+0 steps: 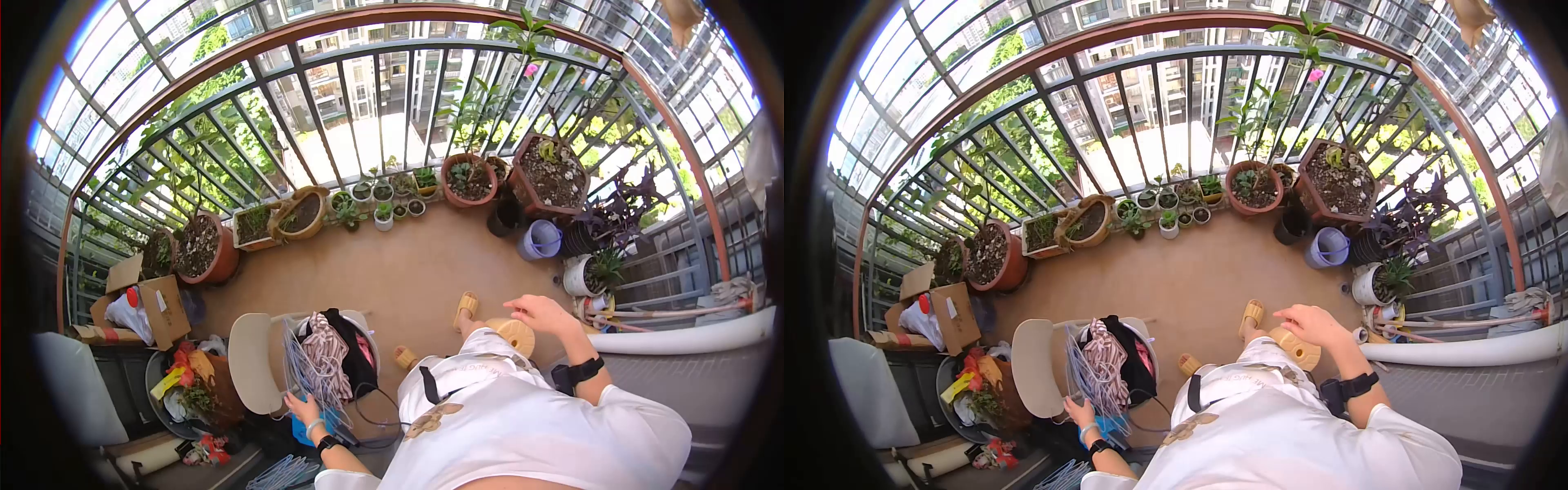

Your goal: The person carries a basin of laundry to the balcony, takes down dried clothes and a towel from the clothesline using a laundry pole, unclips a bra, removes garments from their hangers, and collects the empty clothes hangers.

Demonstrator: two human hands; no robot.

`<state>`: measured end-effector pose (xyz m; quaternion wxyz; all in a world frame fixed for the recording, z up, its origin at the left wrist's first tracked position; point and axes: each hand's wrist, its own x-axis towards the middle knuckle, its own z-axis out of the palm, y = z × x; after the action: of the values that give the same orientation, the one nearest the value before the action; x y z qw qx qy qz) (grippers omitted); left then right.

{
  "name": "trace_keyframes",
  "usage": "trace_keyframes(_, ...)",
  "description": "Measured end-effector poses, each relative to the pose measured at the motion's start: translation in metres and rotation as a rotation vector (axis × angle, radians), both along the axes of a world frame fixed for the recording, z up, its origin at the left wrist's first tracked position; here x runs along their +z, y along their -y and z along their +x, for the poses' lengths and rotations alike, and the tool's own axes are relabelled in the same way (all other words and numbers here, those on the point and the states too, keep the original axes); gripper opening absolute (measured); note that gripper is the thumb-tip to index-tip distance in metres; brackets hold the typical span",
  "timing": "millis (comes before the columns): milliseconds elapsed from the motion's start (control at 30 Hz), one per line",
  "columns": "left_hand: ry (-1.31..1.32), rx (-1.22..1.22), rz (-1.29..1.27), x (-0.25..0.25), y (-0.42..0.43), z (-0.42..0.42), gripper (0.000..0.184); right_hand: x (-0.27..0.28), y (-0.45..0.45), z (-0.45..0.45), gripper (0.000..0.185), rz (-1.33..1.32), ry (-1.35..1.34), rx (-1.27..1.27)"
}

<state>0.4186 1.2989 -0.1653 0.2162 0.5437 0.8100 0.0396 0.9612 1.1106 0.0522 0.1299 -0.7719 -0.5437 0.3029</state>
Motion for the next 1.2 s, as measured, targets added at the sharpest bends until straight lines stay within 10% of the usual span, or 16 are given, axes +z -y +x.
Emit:
trace_keyframes(600,-0.164,-0.683,0.231,0.213,-0.099,0.364,0.073,0.013,0.061,0.296,0.025,0.256,0.000,-0.382)
trace_keyframes(1200,0.409,-1.516,0.557,0.336,-0.249,0.715,0.071,0.327,0.030,0.482,0.039,0.806,0.594,-0.598)
